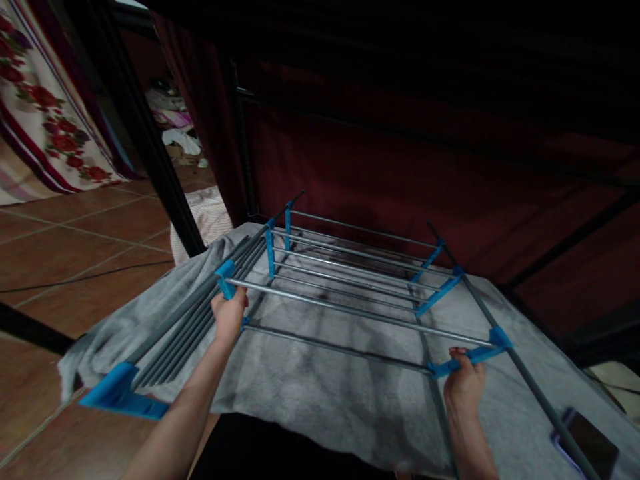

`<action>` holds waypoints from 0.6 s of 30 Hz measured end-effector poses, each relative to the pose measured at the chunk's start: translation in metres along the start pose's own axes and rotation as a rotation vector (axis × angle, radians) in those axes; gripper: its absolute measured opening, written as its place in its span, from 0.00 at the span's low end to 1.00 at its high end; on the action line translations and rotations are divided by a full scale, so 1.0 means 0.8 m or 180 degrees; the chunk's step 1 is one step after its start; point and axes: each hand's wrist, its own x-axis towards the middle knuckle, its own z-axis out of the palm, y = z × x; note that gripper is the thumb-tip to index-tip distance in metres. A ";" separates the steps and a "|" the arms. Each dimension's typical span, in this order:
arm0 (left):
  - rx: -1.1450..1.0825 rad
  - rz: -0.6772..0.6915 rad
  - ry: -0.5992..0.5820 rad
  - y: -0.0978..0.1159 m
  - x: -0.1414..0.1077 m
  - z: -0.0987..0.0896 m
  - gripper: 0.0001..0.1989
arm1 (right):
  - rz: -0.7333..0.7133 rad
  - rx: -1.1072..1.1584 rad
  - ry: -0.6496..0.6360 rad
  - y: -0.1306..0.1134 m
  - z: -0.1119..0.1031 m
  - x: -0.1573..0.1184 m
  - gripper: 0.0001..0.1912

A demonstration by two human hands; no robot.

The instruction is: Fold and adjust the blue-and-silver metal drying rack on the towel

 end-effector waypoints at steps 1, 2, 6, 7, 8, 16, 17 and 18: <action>-0.0003 0.0013 -0.0024 0.001 0.000 -0.001 0.15 | -0.0009 -0.0045 -0.0007 -0.001 0.000 0.000 0.10; -0.0003 0.0025 -0.0050 0.003 0.000 -0.001 0.15 | -0.0011 -0.0087 -0.0029 -0.003 0.001 -0.001 0.10; -0.0010 0.0076 -0.0133 0.004 0.002 -0.002 0.15 | 0.0022 -0.0177 -0.0117 -0.007 0.000 0.000 0.10; -0.0023 0.0085 -0.0158 0.003 0.003 -0.002 0.15 | 0.0026 -0.0199 -0.0131 -0.008 0.000 0.001 0.10; -0.0041 0.0082 -0.0184 0.003 0.003 -0.002 0.15 | 0.0026 -0.0222 -0.0143 -0.008 -0.001 0.002 0.10; -0.0189 0.0137 -0.0293 -0.003 0.006 0.000 0.16 | -0.0116 -0.0426 -0.0246 -0.004 -0.010 0.008 0.10; -0.0211 0.0135 -0.0302 -0.003 0.007 0.000 0.16 | -0.0125 -0.0443 -0.0248 -0.003 -0.011 0.008 0.10; -0.0232 0.0124 -0.0315 -0.004 0.007 0.001 0.16 | -0.0114 -0.0440 -0.0235 -0.003 -0.011 0.009 0.10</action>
